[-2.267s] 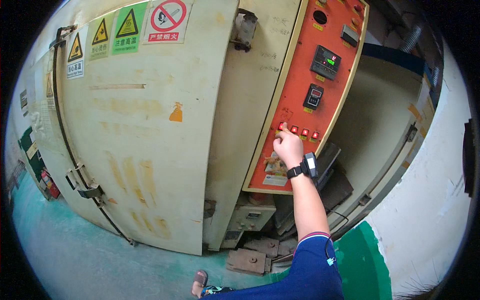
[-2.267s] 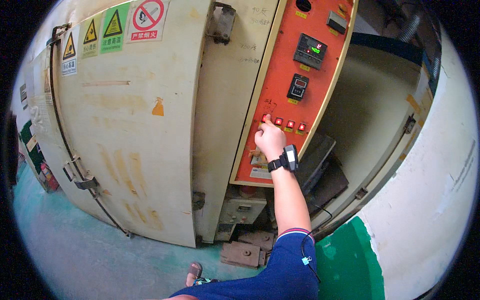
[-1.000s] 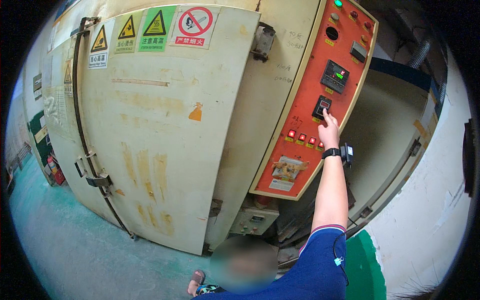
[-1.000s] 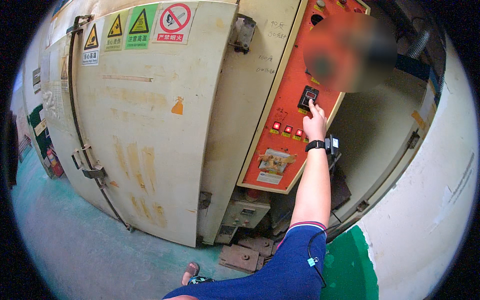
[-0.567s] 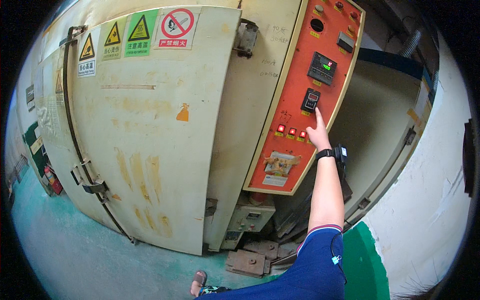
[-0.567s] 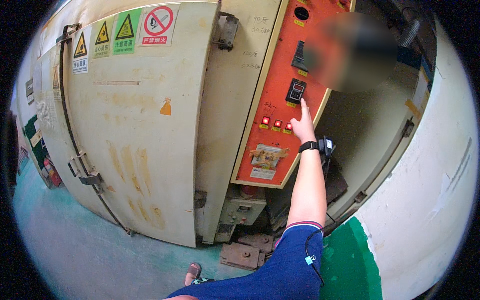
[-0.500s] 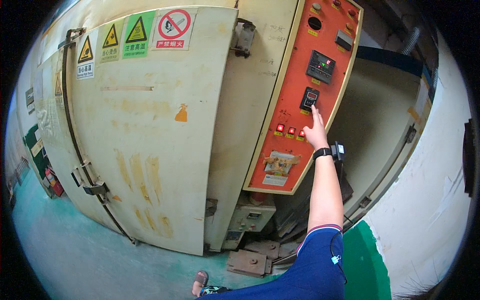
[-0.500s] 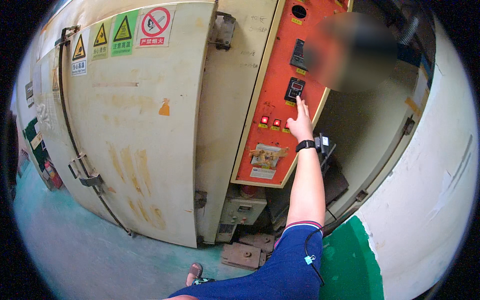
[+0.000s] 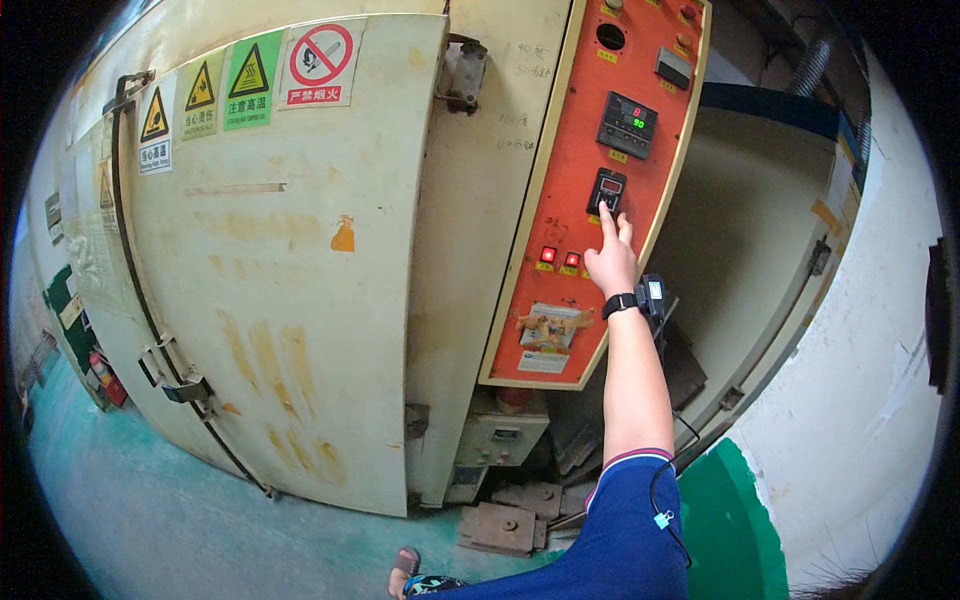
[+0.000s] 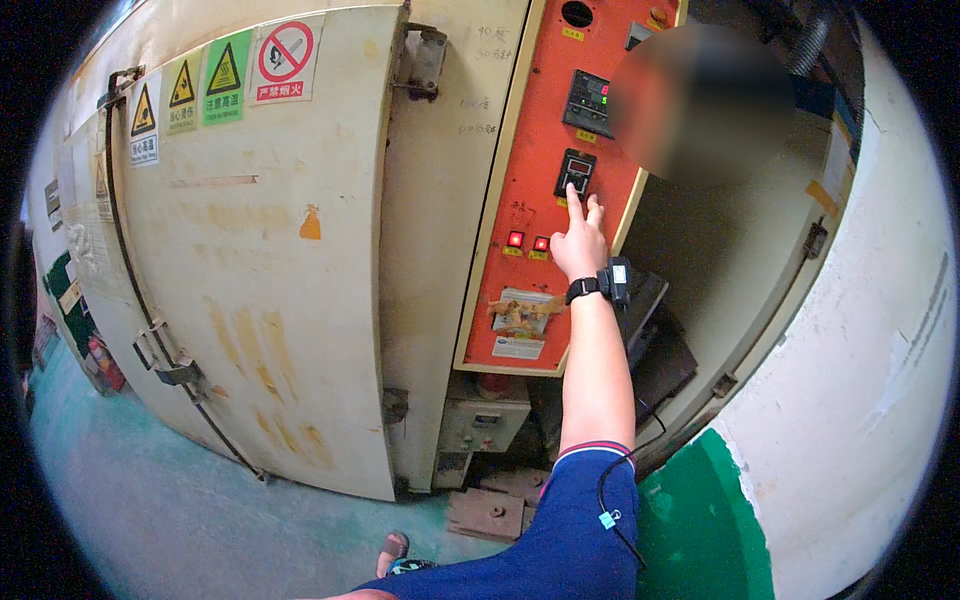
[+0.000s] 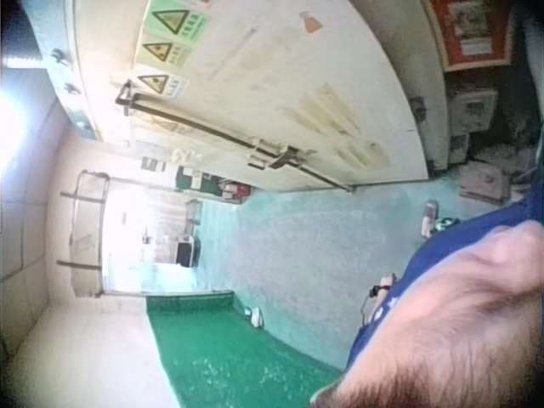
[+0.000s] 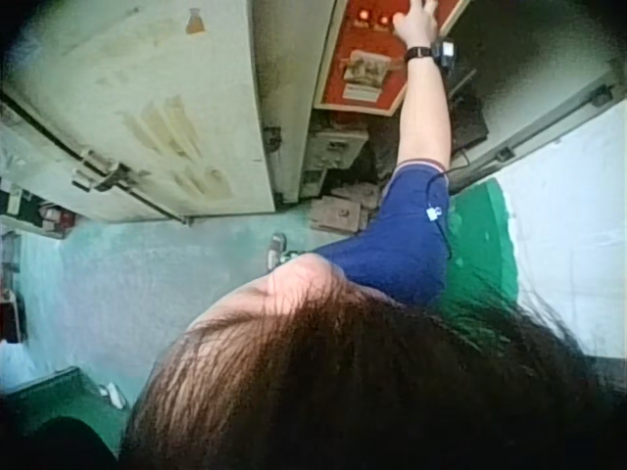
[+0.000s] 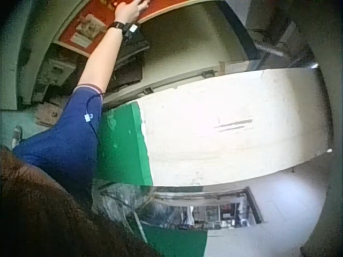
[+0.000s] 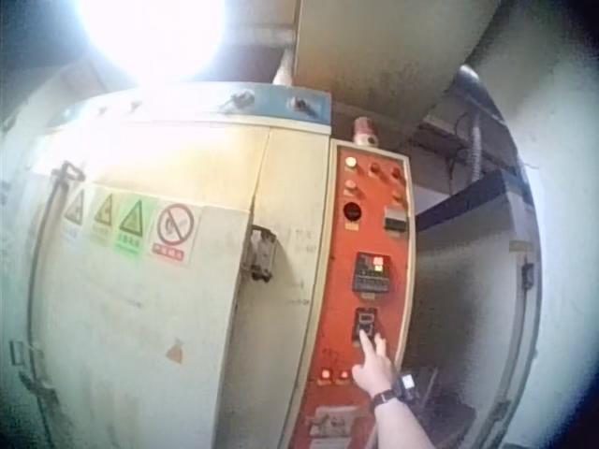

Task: Operating an industrial printing machine and oven to process circuit boards.

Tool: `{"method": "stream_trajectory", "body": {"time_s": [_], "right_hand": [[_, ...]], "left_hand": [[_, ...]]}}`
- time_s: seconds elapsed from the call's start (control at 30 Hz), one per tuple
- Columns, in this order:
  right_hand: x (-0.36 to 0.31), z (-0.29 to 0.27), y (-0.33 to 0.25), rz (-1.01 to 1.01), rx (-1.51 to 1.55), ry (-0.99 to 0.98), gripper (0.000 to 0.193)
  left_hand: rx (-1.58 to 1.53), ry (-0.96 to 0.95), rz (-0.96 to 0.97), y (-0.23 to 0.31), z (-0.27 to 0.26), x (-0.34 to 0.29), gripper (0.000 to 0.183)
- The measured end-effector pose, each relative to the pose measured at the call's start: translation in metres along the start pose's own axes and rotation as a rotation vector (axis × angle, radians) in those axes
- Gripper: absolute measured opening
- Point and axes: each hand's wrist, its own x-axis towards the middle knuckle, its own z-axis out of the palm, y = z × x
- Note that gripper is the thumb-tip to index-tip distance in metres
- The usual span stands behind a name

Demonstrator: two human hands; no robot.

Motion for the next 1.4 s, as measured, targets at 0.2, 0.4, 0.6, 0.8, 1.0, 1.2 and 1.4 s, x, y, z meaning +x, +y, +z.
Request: {"method": "stream_trajectory", "body": {"time_s": [0.2, 0.4, 0.6, 0.8, 1.0, 1.2, 1.4], "right_hand": [[-0.002, 0.002, 0.002, -0.013, 0.019, -0.012, 0.080], [-0.001, 0.011, 0.007, -0.045, -0.013, 0.064, 0.081], [-0.003, 0.011, 0.007, -0.058, 0.005, 0.080, 0.081], [0.000, 0.006, 0.006, -0.020, -0.039, 0.072, 0.079], [0.004, 0.014, 0.015, -0.096, 0.037, 0.128, 0.079], [0.003, 0.008, 0.010, -0.022, 0.038, 0.083, 0.079], [0.002, 0.003, 0.007, 0.018, 0.077, 0.022, 0.077]], "left_hand": [[0.006, -0.002, 0.004, 0.003, 0.000, 0.003, 0.039], [0.014, -0.001, 0.015, 0.004, 0.000, 0.005, 0.039], [0.034, 0.003, 0.023, 0.003, 0.001, 0.005, 0.039], [0.066, 0.003, 0.052, 0.003, 0.004, 0.008, 0.039], [0.062, -0.022, 0.027, 0.001, 0.004, 0.012, 0.038], [0.201, -0.051, 0.189, 0.006, -0.009, 0.010, 0.036], [-0.165, -0.079, 0.059, 0.005, -0.007, 0.002, 0.034]]}}
